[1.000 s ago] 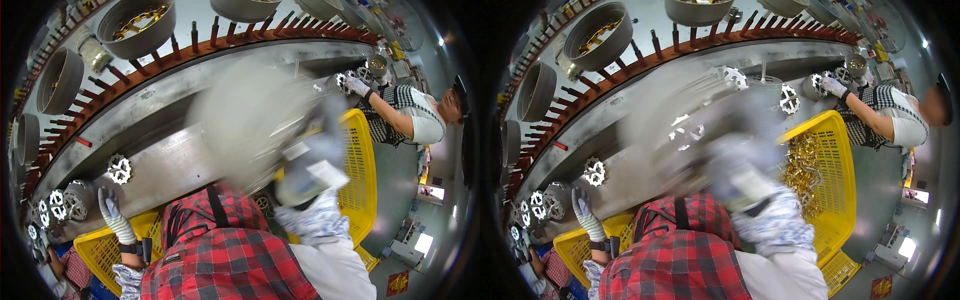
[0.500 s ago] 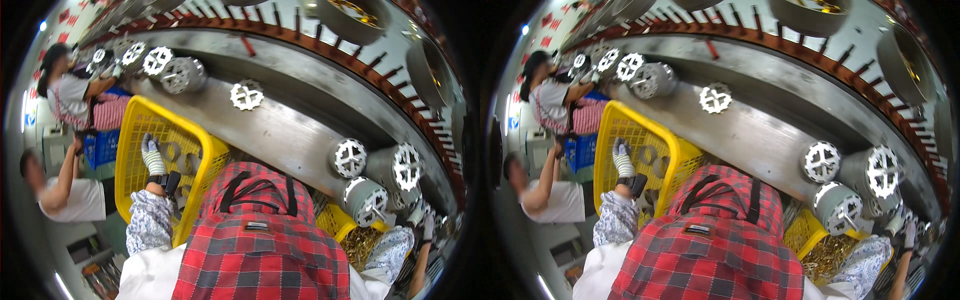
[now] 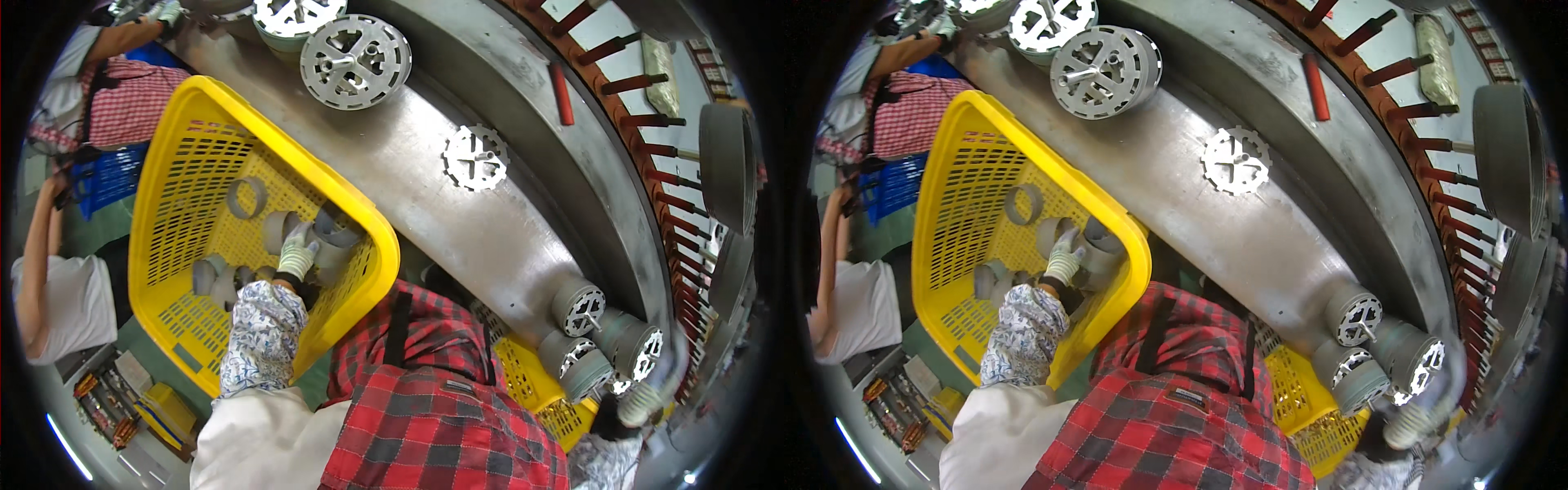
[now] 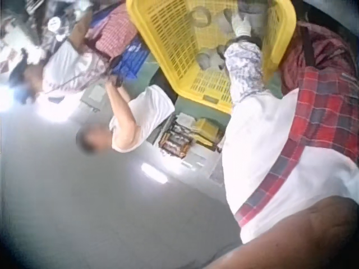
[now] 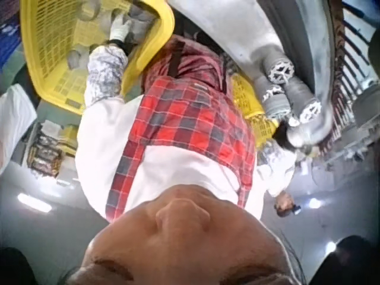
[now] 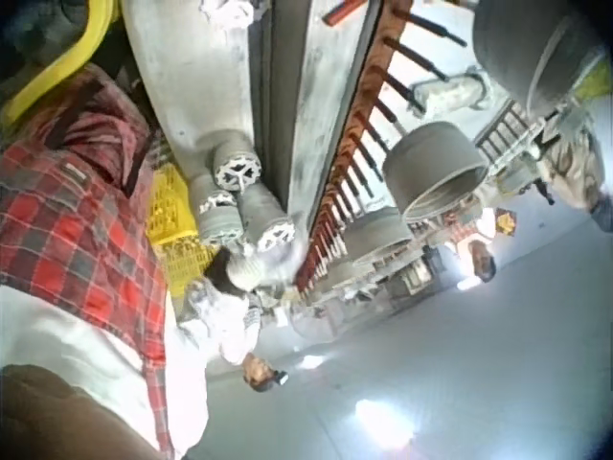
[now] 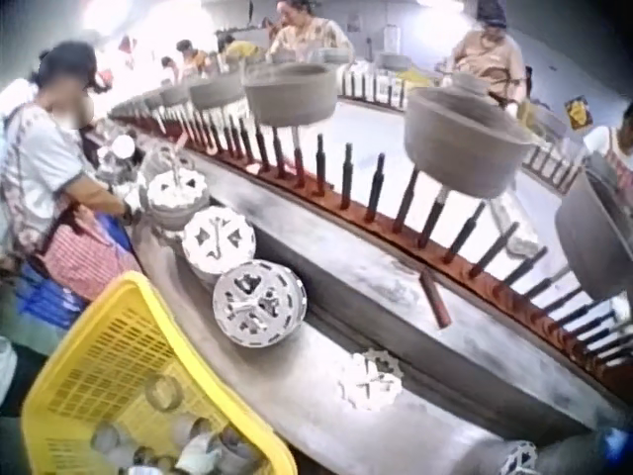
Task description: Assembling metal gears and housing components on a factory assembly line.
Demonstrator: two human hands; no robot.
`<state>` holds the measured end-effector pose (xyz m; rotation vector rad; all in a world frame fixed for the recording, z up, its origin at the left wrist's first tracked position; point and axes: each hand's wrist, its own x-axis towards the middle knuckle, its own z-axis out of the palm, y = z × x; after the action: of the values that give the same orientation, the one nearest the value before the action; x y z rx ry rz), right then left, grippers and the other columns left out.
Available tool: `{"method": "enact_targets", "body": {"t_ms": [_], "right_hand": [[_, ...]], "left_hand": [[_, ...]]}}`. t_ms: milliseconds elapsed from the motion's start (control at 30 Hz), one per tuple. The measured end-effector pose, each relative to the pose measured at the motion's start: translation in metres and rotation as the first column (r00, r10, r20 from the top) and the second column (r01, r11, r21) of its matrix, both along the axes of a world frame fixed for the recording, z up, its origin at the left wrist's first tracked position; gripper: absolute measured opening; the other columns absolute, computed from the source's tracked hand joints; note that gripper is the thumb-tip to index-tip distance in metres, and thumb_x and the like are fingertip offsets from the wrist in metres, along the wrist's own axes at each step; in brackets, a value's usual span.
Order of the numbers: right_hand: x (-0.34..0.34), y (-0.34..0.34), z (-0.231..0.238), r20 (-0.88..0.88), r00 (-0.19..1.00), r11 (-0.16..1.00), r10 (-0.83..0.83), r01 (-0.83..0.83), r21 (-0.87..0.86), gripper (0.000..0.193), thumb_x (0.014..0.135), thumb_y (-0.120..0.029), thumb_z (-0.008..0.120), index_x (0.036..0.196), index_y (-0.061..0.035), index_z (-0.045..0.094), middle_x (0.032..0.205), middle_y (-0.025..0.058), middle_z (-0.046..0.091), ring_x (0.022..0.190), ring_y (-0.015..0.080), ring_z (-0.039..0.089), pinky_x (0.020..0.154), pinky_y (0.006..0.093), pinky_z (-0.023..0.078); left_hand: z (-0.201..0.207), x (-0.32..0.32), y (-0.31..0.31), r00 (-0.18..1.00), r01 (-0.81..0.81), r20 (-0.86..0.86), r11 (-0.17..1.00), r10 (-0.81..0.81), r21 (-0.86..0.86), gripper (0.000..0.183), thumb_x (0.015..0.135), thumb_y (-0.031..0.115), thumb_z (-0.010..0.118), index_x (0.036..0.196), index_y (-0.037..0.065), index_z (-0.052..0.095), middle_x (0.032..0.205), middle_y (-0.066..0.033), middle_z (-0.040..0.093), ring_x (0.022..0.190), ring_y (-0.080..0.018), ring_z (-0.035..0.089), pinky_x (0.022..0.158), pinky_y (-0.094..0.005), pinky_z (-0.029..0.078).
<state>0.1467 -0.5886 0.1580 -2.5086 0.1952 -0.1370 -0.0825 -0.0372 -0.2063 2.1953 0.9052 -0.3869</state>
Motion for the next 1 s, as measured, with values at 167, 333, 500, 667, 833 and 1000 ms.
{"method": "enact_targets", "body": {"t_ms": [167, 333, 500, 667, 833, 1000], "right_hand": [[0.059, 0.176, -0.164, -0.199, 0.744, 0.757, 0.638, -0.653, -0.016, 0.063, 0.079, -0.03, 0.064, 0.132, -0.0018, 0.045, 0.137, 0.0244, 0.042, 0.123, 0.0394, 0.044, 0.104, 0.0429, 0.034], [0.097, 0.274, -0.263, -0.209, 0.819, 0.824, 0.534, -0.559, -0.09, 0.053, 0.078, -0.036, 0.066, 0.123, -0.0093, 0.056, 0.106, 0.022, 0.058, 0.1, 0.041, 0.054, 0.089, 0.0479, 0.043], [0.096, 0.276, -0.289, -0.109, 0.87, 0.865, 0.481, -0.492, -0.099, 0.026, 0.084, -0.033, 0.062, 0.097, -0.0109, 0.068, 0.107, 0.0205, 0.06, 0.098, 0.0403, 0.055, 0.086, 0.0478, 0.044], [0.062, 0.237, -0.266, 0.291, 0.801, 0.824, 0.523, -0.563, 0.07, 0.024, 0.084, -0.027, 0.059, 0.08, -0.0027, 0.059, 0.119, 0.0228, 0.057, 0.11, 0.0416, 0.051, 0.093, 0.0493, 0.04], [0.002, 0.146, -0.226, 0.276, 0.955, 0.789, 0.104, -0.248, 0.561, 0.019, 0.094, -0.02, 0.054, 0.099, -0.0027, 0.06, 0.13, 0.0198, 0.052, 0.122, 0.032, 0.047, 0.103, 0.0417, 0.036], [-0.052, 0.061, -0.161, 0.18, 0.965, 0.653, -0.19, -0.013, 0.758, 0.039, 0.094, -0.023, 0.054, 0.122, 0.0043, 0.05, 0.124, 0.0155, 0.056, 0.11, 0.0209, 0.056, 0.094, 0.0345, 0.046]], "left_hand": [[-0.024, 0.033, 0.001, 0.656, 0.727, -0.358, 0.684, -0.664, 0.063, 0.044, 0.078, 0.035, 0.067, 0.113, 0.011, 0.062, 0.123, -0.0133, 0.057, 0.121, -0.0299, 0.047, 0.109, -0.0457, 0.025], [-0.047, -0.008, 0.021, 0.962, 0.14, -0.22, 0.984, -0.162, -0.11, 0.041, 0.086, 0.034, 0.062, 0.114, 0.004, 0.06, 0.111, -0.0222, 0.062, 0.107, -0.0373, 0.056, 0.101, -0.0398, 0.037], [0.092, -0.015, 0.039, 0.622, -0.572, 0.266, 0.659, 0.737, -0.488, 0.047, 0.092, 0.03, 0.06, 0.127, 0.001, 0.05, 0.112, -0.0106, 0.06, 0.099, -0.0205, 0.056, 0.086, -0.0322, 0.045], [0.225, 0.023, 0.013, 0.1, -0.477, 0.422, 0.415, 0.901, -0.775, 0.039, 0.092, 0.034, 0.059, 0.116, 0.003, 0.053, 0.079, -0.0012, 0.056, 0.07, -0.0128, 0.054, 0.072, -0.0303, 0.049], [0.271, 0.126, -0.128, 0.814, -0.069, 0.348, 0.673, 0.464, -0.736, 0.041, 0.093, 0.048, 0.053, 0.098, 0.007, 0.057, 0.075, 0.0005, 0.054, 0.067, -0.0117, 0.053, 0.06, -0.0254, 0.046], [0.115, 0.173, -0.265, 0.705, -0.437, -0.454, -0.17, 0.545, -0.883, 0.026, 0.093, 0.035, 0.057, 0.095, 0.01, 0.059, 0.07, -0.0032, 0.053, 0.063, -0.019, 0.052, 0.071, -0.0447, 0.056]]}}
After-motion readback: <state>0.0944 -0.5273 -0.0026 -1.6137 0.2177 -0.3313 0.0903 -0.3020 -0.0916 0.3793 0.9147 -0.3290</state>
